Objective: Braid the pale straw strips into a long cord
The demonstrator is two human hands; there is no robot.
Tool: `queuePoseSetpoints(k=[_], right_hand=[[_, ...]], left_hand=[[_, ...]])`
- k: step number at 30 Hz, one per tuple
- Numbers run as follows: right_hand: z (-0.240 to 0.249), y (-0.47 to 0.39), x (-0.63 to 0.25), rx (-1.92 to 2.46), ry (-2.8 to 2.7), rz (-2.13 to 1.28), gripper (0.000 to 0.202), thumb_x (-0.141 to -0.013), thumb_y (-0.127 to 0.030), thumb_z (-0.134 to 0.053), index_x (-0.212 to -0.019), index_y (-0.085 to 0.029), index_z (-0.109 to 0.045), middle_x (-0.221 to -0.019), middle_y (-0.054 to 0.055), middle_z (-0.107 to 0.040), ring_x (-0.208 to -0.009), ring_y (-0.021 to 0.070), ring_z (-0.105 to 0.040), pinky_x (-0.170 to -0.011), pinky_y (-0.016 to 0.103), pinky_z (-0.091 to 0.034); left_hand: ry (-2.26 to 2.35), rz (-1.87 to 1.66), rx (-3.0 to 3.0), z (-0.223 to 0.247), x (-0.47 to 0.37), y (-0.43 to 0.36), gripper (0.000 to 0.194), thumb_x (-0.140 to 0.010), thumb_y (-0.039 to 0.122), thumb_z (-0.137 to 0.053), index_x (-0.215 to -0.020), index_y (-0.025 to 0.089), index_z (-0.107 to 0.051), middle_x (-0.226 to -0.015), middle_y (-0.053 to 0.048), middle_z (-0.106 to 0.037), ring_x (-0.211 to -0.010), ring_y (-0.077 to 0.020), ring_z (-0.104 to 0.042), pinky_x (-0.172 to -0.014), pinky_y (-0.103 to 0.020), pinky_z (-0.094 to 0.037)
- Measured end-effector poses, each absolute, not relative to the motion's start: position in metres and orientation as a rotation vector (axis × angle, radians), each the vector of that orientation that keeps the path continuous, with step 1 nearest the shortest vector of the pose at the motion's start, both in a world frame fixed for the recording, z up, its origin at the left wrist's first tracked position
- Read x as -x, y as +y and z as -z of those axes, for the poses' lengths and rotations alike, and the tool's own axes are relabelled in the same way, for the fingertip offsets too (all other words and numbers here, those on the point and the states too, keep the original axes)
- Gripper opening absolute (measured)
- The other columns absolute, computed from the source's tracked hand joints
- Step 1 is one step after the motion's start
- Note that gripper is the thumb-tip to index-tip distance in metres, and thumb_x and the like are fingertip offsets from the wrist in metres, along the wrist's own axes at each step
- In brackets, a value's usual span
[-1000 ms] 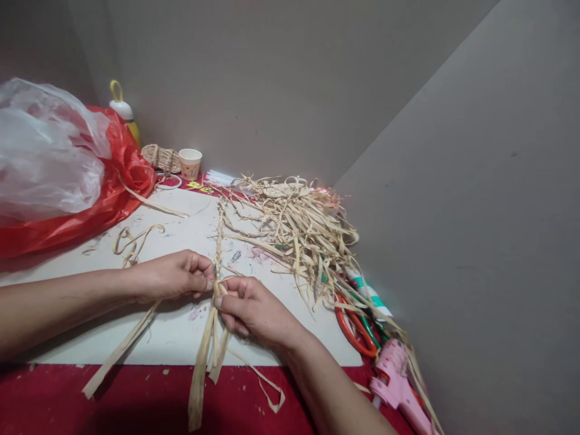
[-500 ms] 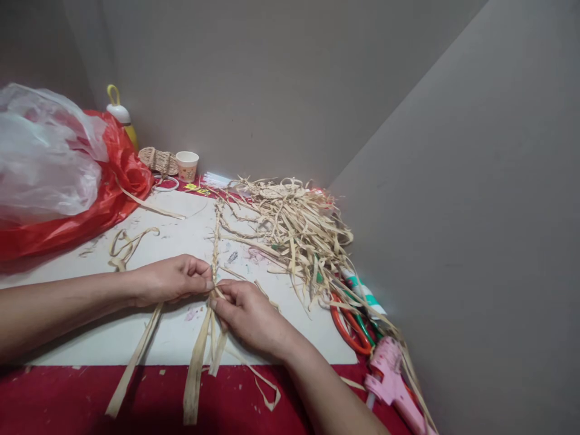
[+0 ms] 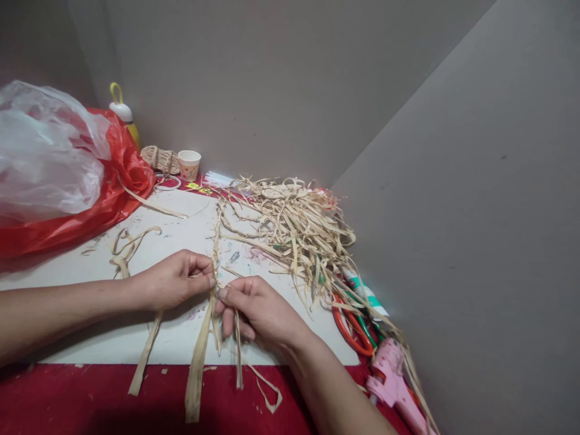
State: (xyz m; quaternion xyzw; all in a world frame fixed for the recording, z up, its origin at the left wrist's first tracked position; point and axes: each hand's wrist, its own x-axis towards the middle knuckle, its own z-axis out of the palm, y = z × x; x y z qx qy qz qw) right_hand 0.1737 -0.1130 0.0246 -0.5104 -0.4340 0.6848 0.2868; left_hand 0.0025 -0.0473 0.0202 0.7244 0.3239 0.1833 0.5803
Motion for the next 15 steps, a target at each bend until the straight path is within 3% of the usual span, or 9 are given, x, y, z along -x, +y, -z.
queuePoseSetpoints(k=[3,6,12,15], right_hand=[[-0.022,-0.118,-0.161,1.244,-0.915,-1.857,0.028,-0.076,-0.038,-0.063,-0.075,-0.009,-0.064,-0.047,0.001,-0.06,-0.025,0.0012,-0.027,-0.028,0.016,-0.011],[-0.018,-0.125,-0.146,1.258,-0.836,-1.762,0.029,-0.076,-0.039,-0.063,-0.075,-0.011,-0.064,-0.048,0.0,-0.06,-0.026,0.0018,-0.028,-0.029,0.016,-0.013],[-0.015,-0.134,-0.132,1.634,-1.207,-1.371,0.044,-0.086,-0.044,-0.047,-0.057,-0.013,-0.059,-0.031,-0.005,-0.039,-0.028,0.0051,-0.03,-0.033,0.018,-0.023],[-0.015,-0.136,-0.134,1.712,-1.464,-1.089,0.043,-0.089,-0.039,-0.041,-0.058,-0.014,-0.058,-0.04,-0.003,-0.043,-0.037,0.007,-0.037,-0.039,0.019,-0.027]], left_hand=[[0.752,-0.482,-1.625,-0.018,-0.004,-0.051,0.02,-0.077,0.025,-0.05,-0.06,0.016,-0.046,-0.051,0.006,-0.045,-0.046,-0.005,-0.034,-0.044,-0.018,-0.026],[0.713,-0.488,-1.485,-0.015,-0.005,-0.053,0.02,-0.078,0.028,-0.05,-0.062,0.017,-0.045,-0.051,0.004,-0.052,-0.044,-0.0063,-0.04,-0.044,-0.019,-0.029],[0.7,-0.487,-1.403,-0.013,-0.006,-0.051,0.021,-0.075,0.027,-0.056,-0.058,0.013,-0.053,-0.051,0.003,-0.052,-0.048,-0.0071,-0.044,-0.049,-0.021,-0.032],[0.718,-0.455,-1.419,-0.014,-0.005,-0.048,0.019,-0.072,0.026,-0.06,-0.06,0.011,-0.06,-0.054,0.002,-0.055,-0.051,-0.0069,-0.044,-0.051,-0.02,-0.034]])
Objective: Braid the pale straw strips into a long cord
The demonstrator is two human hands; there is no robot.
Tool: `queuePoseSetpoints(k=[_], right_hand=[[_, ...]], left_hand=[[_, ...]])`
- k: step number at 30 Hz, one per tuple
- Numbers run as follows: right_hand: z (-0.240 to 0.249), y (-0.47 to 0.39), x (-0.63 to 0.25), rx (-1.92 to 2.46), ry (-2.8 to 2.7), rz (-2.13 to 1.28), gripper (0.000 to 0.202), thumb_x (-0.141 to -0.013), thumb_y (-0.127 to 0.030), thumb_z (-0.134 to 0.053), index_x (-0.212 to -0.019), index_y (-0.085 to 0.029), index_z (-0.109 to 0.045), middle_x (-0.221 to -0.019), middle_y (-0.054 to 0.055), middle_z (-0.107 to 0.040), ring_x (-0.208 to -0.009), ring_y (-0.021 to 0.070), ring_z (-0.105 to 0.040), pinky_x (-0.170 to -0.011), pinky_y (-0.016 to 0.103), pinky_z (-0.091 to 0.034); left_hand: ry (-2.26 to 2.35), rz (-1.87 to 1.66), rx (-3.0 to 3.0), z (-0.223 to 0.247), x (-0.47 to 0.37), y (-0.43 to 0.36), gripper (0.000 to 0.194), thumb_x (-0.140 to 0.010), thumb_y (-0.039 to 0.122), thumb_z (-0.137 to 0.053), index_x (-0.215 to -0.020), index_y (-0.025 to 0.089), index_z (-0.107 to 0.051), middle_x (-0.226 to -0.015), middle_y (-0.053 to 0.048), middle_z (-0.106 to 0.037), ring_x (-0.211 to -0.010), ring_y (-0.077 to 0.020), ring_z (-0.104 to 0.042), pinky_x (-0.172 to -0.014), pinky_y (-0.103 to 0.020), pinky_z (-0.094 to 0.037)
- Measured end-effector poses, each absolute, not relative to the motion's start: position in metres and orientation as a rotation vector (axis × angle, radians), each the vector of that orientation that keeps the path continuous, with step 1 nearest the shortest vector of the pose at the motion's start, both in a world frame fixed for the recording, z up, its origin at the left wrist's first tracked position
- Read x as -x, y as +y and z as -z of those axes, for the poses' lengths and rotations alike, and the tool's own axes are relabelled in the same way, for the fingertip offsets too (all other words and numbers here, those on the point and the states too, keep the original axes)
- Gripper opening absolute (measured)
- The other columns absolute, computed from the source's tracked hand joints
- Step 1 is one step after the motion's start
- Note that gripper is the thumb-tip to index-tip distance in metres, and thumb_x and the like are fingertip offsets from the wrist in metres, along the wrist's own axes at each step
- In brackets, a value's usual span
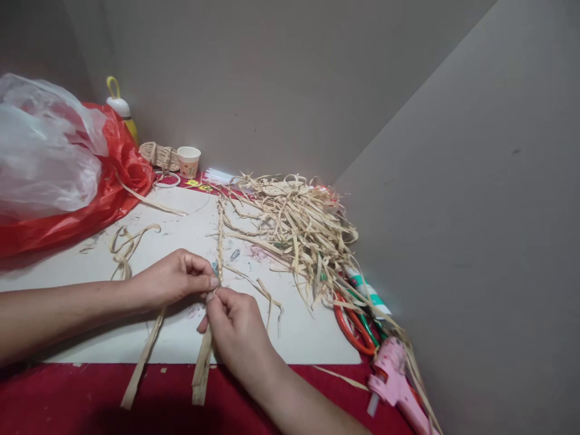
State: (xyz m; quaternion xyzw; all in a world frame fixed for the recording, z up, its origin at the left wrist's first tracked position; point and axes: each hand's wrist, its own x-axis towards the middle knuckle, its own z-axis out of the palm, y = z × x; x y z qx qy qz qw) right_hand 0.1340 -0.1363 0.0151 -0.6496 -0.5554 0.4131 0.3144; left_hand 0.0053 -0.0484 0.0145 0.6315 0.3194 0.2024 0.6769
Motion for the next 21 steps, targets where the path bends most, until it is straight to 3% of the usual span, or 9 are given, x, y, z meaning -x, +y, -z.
queuePoseSetpoints(k=[4,10,12,15,18,21], right_hand=[[-0.013,-0.14,-0.138,1.763,-1.844,-0.653,0.034,-0.091,-0.029,-0.036,-0.068,-0.016,-0.057,-0.055,0.001,-0.055,-0.05,0.0103,-0.045,-0.052,0.022,-0.032],[-0.009,-0.145,-0.135,1.896,-2.226,-0.179,0.029,-0.092,-0.023,-0.034,-0.085,-0.014,-0.061,-0.061,0.007,-0.064,-0.046,0.0133,-0.05,-0.05,0.025,-0.025],[-0.013,-0.149,-0.133,1.817,-2.315,-0.196,0.028,-0.093,-0.025,-0.035,-0.084,-0.014,-0.059,-0.063,0.007,-0.064,-0.048,0.0135,-0.051,-0.05,0.025,-0.025],[-0.025,-0.154,-0.136,1.612,-2.333,-0.516,0.029,-0.093,-0.033,-0.039,-0.075,-0.017,-0.056,-0.06,0.004,-0.06,-0.049,0.0116,-0.048,-0.051,0.024,-0.027],[-0.038,-0.15,-0.149,1.541,-2.05,-0.651,0.04,-0.091,-0.036,-0.043,-0.055,-0.018,-0.045,-0.05,-0.001,-0.047,-0.046,0.0091,-0.039,-0.048,0.023,-0.027],[-0.041,-0.135,-0.163,1.643,-1.712,-0.627,0.039,-0.089,-0.038,-0.047,-0.055,-0.018,-0.047,-0.051,-0.001,-0.045,-0.049,0.0099,-0.038,-0.048,0.023,-0.029]], left_hand=[[0.768,-0.421,-1.313,-0.019,-0.005,-0.049,0.013,-0.068,0.022,-0.063,-0.062,0.011,-0.064,-0.054,0.002,-0.056,-0.051,-0.0062,-0.043,-0.052,-0.02,-0.035],[0.831,-0.374,-1.23,-0.022,-0.007,-0.051,0.008,-0.065,0.019,-0.066,-0.062,0.012,-0.062,-0.045,0.006,-0.048,-0.041,-0.0036,-0.033,-0.043,-0.018,-0.027],[0.826,-0.369,-1.241,-0.021,-0.007,-0.051,0.011,-0.066,0.021,-0.066,-0.063,0.012,-0.061,-0.047,0.006,-0.049,-0.042,-0.0033,-0.033,-0.042,-0.018,-0.024],[0.811,-0.345,-1.246,-0.022,-0.006,-0.051,0.014,-0.067,0.025,-0.066,-0.066,0.012,-0.06,-0.047,0.006,-0.048,-0.042,-0.0034,-0.032,-0.041,-0.018,-0.022],[0.771,-0.3,-1.203,-0.027,-0.003,-0.049,0.016,-0.067,0.027,-0.066,-0.065,0.012,-0.059,-0.043,0.007,-0.044,-0.038,-0.0033,-0.029,-0.04,-0.019,-0.018],[0.721,-0.268,-1.192,-0.031,-0.002,-0.046,0.018,-0.071,0.029,-0.064,-0.065,0.012,-0.059,-0.039,0.008,-0.037,-0.036,-0.0034,-0.025,-0.039,-0.02,-0.014]])
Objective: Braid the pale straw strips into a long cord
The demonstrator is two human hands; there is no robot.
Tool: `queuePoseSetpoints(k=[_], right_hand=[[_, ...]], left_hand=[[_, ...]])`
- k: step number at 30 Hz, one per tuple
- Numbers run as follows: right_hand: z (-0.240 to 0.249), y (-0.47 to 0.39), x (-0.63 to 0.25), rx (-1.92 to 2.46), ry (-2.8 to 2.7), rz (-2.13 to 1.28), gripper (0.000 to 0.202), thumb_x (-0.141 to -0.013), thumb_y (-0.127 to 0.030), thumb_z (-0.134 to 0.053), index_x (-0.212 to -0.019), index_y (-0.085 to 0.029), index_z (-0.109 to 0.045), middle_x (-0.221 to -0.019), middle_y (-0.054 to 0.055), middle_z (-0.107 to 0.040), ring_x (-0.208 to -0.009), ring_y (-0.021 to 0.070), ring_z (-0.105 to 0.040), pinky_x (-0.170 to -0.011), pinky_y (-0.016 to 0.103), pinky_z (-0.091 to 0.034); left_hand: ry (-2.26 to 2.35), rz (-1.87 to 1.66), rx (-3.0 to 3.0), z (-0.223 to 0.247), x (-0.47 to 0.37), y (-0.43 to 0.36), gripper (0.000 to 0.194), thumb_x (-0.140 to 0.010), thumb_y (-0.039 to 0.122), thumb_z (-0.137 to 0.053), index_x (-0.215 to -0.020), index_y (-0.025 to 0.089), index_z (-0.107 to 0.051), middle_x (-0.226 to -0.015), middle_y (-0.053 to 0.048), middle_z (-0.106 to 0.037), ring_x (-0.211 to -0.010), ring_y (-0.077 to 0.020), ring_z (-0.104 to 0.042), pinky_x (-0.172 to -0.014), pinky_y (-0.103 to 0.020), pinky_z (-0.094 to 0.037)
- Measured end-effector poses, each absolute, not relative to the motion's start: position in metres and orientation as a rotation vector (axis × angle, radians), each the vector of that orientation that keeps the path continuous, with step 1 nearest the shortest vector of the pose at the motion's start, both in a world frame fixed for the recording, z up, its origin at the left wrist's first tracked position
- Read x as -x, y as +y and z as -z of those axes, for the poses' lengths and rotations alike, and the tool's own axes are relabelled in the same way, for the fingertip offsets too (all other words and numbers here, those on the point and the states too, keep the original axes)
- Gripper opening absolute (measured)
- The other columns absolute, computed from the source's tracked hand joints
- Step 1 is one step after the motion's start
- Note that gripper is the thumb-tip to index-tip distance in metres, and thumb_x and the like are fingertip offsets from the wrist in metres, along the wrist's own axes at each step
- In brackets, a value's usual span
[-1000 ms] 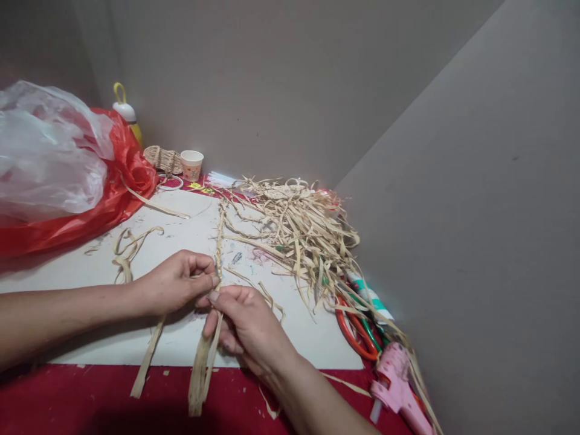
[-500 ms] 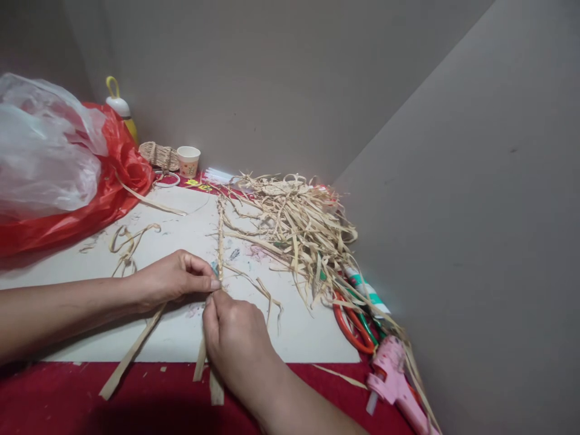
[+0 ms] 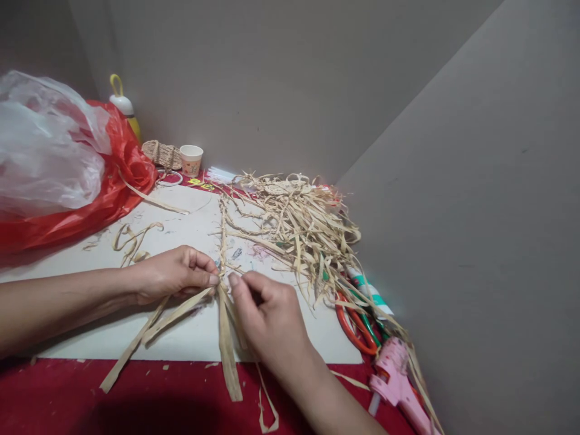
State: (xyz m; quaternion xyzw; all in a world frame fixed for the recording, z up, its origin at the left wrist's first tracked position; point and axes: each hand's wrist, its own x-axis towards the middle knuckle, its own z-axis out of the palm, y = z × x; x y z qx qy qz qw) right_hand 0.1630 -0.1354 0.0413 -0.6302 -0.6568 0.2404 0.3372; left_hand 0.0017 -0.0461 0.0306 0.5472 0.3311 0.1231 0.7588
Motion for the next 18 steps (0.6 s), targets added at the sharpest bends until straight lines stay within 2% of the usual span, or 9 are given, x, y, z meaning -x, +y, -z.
queuePoseSetpoints(k=[3,6,8,12,18], right_hand=[[-0.032,-0.121,-0.17,1.596,-1.579,-0.971,0.031,-0.087,-0.042,-0.049,-0.071,-0.017,-0.056,-0.063,0.0,-0.053,-0.058,0.0113,-0.046,-0.054,0.022,-0.035],[-0.018,-0.115,-0.167,1.445,-1.421,-1.455,0.038,-0.089,-0.049,-0.043,-0.076,-0.015,-0.055,-0.066,0.001,-0.056,-0.054,0.0098,-0.045,-0.052,0.022,-0.036],[-0.013,-0.116,-0.165,1.332,-1.28,-1.675,0.04,-0.089,-0.051,-0.041,-0.073,-0.015,-0.051,-0.06,-0.001,-0.05,-0.048,0.0079,-0.04,-0.048,0.021,-0.033],[-0.013,-0.117,-0.164,1.222,-1.126,-1.807,0.034,-0.087,-0.048,-0.05,-0.073,-0.017,-0.045,-0.052,-0.008,-0.03,-0.043,0.0049,-0.023,-0.041,0.018,-0.02],[-0.018,-0.113,-0.169,1.345,-1.132,-1.873,0.039,-0.084,-0.05,-0.052,-0.066,-0.016,-0.048,-0.044,-0.011,-0.024,-0.037,0.003,-0.014,-0.035,0.017,-0.012]], left_hand=[[0.695,-0.27,-1.219,-0.03,-0.001,-0.044,0.018,-0.073,0.028,-0.062,-0.066,0.012,-0.06,-0.039,0.008,-0.037,-0.036,-0.0034,-0.025,-0.04,-0.02,-0.015],[0.676,-0.302,-1.278,-0.025,-0.001,-0.044,0.016,-0.073,0.027,-0.062,-0.067,0.012,-0.062,-0.048,0.004,-0.052,-0.042,-0.0038,-0.035,-0.043,-0.018,-0.023],[0.701,-0.335,-1.351,-0.023,-0.001,-0.044,0.015,-0.072,0.026,-0.062,-0.07,0.012,-0.063,-0.058,0.002,-0.059,-0.048,-0.0052,-0.042,-0.048,-0.018,-0.03],[0.749,-0.366,-1.521,-0.023,0.0,-0.044,0.014,-0.072,0.025,-0.06,-0.069,0.012,-0.065,-0.06,0.002,-0.06,-0.052,-0.0066,-0.044,-0.051,-0.018,-0.033],[0.689,-0.33,-1.637,-0.024,0.002,-0.041,0.02,-0.074,0.028,-0.057,-0.074,0.012,-0.068,-0.068,-0.001,-0.065,-0.056,-0.0084,-0.049,-0.054,-0.018,-0.036]])
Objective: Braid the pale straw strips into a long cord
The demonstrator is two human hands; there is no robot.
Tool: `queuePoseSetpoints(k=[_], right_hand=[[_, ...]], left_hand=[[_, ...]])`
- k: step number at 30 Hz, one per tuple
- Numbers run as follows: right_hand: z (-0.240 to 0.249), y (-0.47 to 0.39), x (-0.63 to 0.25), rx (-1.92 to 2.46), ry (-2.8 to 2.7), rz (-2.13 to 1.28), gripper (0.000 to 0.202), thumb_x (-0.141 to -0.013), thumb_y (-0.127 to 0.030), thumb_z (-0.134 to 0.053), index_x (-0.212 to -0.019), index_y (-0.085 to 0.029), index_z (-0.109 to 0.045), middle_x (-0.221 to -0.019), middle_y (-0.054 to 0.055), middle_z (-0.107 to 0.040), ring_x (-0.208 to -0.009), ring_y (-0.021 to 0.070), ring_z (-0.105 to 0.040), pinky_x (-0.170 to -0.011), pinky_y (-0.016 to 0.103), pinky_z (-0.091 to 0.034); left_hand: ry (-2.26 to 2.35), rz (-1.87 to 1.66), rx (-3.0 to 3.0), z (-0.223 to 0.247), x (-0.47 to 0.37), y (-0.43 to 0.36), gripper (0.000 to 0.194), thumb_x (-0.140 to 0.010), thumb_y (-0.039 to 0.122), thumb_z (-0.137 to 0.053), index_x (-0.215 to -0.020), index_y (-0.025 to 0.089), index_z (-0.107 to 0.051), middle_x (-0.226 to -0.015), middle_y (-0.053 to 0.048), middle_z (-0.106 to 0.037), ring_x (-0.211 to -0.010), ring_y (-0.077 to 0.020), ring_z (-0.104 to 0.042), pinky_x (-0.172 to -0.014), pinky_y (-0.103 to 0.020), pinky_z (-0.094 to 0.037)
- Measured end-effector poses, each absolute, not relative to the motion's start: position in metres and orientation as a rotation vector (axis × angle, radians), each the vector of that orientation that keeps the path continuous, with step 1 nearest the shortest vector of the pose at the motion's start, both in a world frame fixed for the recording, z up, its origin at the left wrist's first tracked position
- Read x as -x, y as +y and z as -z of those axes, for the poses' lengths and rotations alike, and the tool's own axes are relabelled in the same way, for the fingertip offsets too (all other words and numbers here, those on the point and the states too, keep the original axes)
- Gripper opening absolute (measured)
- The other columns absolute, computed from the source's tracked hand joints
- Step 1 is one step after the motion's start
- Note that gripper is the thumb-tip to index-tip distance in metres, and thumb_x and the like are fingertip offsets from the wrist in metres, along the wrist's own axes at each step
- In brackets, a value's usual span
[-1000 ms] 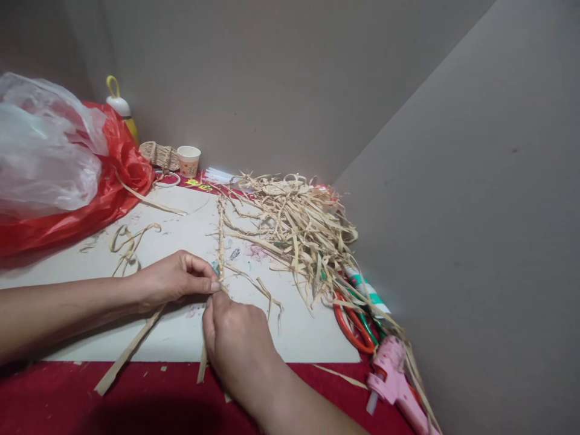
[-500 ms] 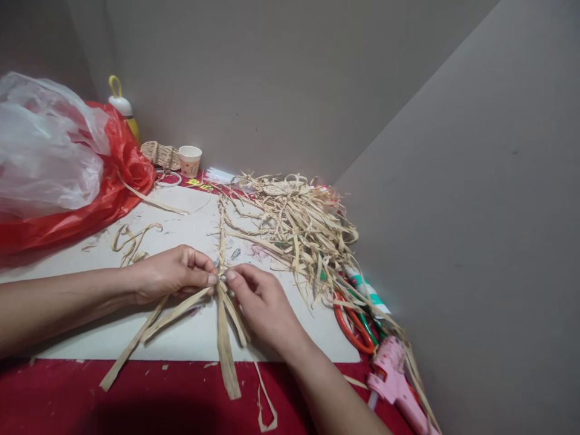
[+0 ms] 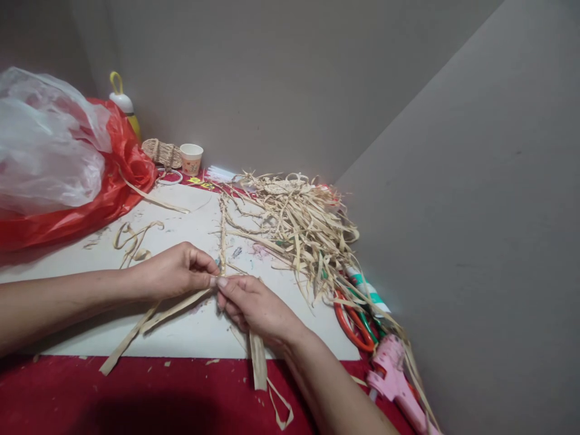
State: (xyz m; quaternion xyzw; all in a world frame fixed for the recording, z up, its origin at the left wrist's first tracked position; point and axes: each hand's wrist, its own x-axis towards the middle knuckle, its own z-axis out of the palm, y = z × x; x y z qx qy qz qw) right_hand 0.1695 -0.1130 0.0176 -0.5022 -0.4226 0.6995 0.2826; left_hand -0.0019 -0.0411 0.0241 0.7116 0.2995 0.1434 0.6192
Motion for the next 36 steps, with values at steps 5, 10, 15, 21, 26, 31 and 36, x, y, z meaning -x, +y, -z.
queuePoseSetpoints(k=[5,10,15,21,26,31,36], right_hand=[[-0.015,-0.113,-0.168,1.269,-0.977,-1.955,0.035,-0.081,-0.045,-0.057,-0.064,-0.015,-0.049,-0.041,-0.012,-0.024,-0.035,0.0021,-0.012,-0.034,0.016,-0.011],[-0.011,-0.115,-0.159,1.366,-0.994,-1.77,0.033,-0.08,-0.041,-0.057,-0.061,-0.013,-0.054,-0.037,-0.011,-0.027,-0.033,0.0019,-0.015,-0.033,0.017,-0.012],[-0.008,-0.117,-0.154,1.45,-1.061,-1.643,0.033,-0.079,-0.039,-0.056,-0.061,-0.012,-0.057,-0.036,-0.01,-0.03,-0.032,0.0025,-0.019,-0.033,0.018,-0.012],[-0.009,-0.12,-0.151,1.313,-0.89,-1.79,0.038,-0.078,-0.042,-0.058,-0.053,-0.017,-0.043,-0.037,-0.01,-0.03,-0.032,0.002,-0.016,-0.033,0.018,-0.012],[-0.009,-0.121,-0.149,1.266,-0.87,-1.834,0.04,-0.079,-0.04,-0.058,-0.052,-0.018,-0.038,-0.037,-0.01,-0.032,-0.032,0.002,-0.018,-0.033,0.017,-0.015],[-0.009,-0.122,-0.144,1.315,-0.891,-1.725,0.042,-0.075,-0.042,-0.064,-0.052,-0.018,-0.039,-0.036,-0.01,-0.03,-0.032,0.0018,-0.019,-0.032,0.017,-0.016],[-0.006,-0.123,-0.145,1.356,-0.881,-1.687,0.039,-0.075,-0.033,-0.062,-0.049,-0.018,-0.037,-0.035,-0.01,-0.031,-0.031,0.0021,-0.021,-0.032,0.018,-0.018]], left_hand=[[0.689,-0.331,-1.762,-0.024,0.004,-0.041,0.021,-0.074,0.027,-0.054,-0.076,0.013,-0.07,-0.068,-0.001,-0.064,-0.058,-0.0096,-0.049,-0.055,-0.018,-0.035],[0.695,-0.217,-1.833,-0.033,0.007,-0.043,0.023,-0.073,0.022,-0.049,-0.073,0.014,-0.07,-0.058,0.001,-0.059,-0.048,-0.0077,-0.041,-0.046,-0.018,-0.029],[0.733,-0.043,-1.591,-0.04,0.006,-0.046,0.019,-0.072,0.02,-0.045,-0.072,0.014,-0.064,-0.054,0.002,-0.054,-0.04,-0.007,-0.04,-0.039,-0.018,-0.029],[0.819,-0.062,-1.477,-0.039,-0.001,-0.062,0.007,-0.071,0.018,-0.046,-0.076,0.016,-0.051,-0.055,0.0,-0.059,-0.041,-0.0107,-0.051,-0.041,-0.019,-0.036],[0.924,-0.19,-1.797,-0.034,0.0,-0.07,0.005,-0.07,0.015,-0.045,-0.072,0.017,-0.05,-0.055,0.0,-0.058,-0.045,-0.0109,-0.051,-0.045,-0.019,-0.033],[0.986,-0.254,-2.126,-0.034,-0.001,-0.075,0.006,-0.067,0.014,-0.045,-0.067,0.018,-0.049,-0.06,-0.002,-0.057,-0.053,-0.0123,-0.049,-0.05,-0.021,-0.03],[0.953,-0.223,-2.092,-0.036,-0.001,-0.079,0.011,-0.064,0.013,-0.046,-0.073,0.018,-0.052,-0.058,0.0,-0.056,-0.051,-0.0116,-0.047,-0.048,-0.021,-0.03]])
